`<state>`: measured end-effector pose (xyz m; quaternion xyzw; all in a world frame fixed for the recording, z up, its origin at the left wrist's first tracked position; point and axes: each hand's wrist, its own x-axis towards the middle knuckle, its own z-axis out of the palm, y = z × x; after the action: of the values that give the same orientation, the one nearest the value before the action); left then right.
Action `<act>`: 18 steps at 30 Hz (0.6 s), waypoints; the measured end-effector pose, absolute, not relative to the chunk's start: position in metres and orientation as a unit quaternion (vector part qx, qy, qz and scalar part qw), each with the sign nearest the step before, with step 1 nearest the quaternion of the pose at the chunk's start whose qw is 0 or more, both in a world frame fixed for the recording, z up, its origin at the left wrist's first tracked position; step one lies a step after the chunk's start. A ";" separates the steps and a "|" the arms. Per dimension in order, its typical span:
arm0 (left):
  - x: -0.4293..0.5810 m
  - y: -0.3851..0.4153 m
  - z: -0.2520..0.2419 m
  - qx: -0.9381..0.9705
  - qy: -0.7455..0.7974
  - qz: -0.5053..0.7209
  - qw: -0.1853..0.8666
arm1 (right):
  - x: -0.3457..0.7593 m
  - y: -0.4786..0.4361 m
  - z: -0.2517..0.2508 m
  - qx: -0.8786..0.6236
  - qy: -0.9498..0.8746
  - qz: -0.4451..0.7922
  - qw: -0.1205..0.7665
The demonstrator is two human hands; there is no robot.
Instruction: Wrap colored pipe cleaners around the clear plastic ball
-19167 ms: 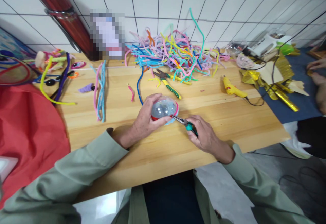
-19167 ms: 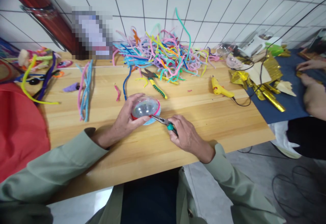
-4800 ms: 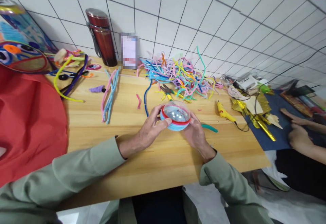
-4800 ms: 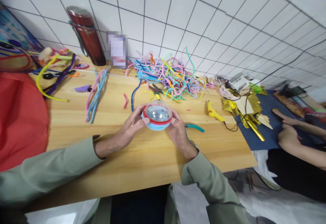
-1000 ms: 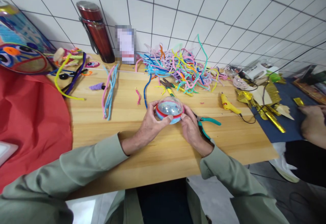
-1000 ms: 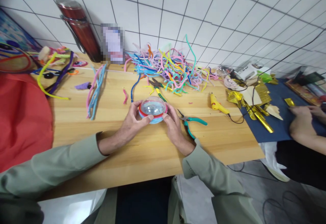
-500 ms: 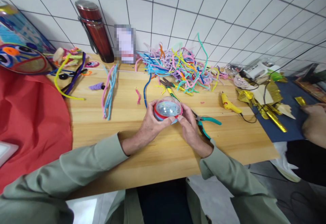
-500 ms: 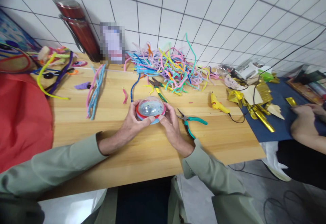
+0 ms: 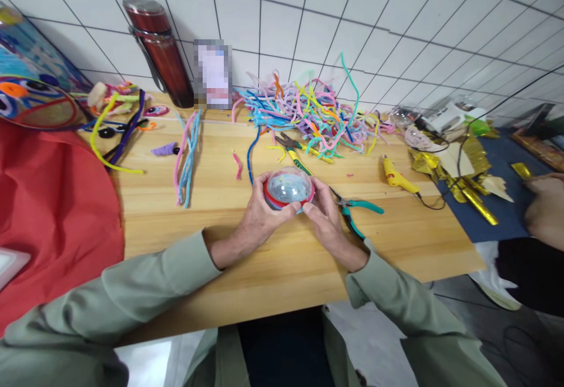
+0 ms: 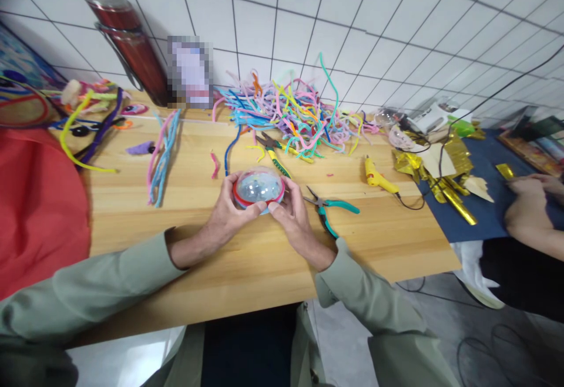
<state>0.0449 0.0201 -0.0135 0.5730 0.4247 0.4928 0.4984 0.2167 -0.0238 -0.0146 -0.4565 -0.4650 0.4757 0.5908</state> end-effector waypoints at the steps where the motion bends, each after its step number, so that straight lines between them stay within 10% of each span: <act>1: 0.045 0.020 -0.014 0.573 0.424 0.493 0.498 | 0.217 -0.023 -0.014 -0.464 -0.471 0.469 0.586; 18: 0.047 0.018 -0.018 0.565 0.420 0.501 0.503 | 0.221 -0.022 -0.017 -0.481 -0.516 0.419 0.571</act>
<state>0.0471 0.0184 -0.0178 0.5654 0.4198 0.5007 0.5035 0.2206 -0.0223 -0.0170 -0.4812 -0.5162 0.4190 0.5713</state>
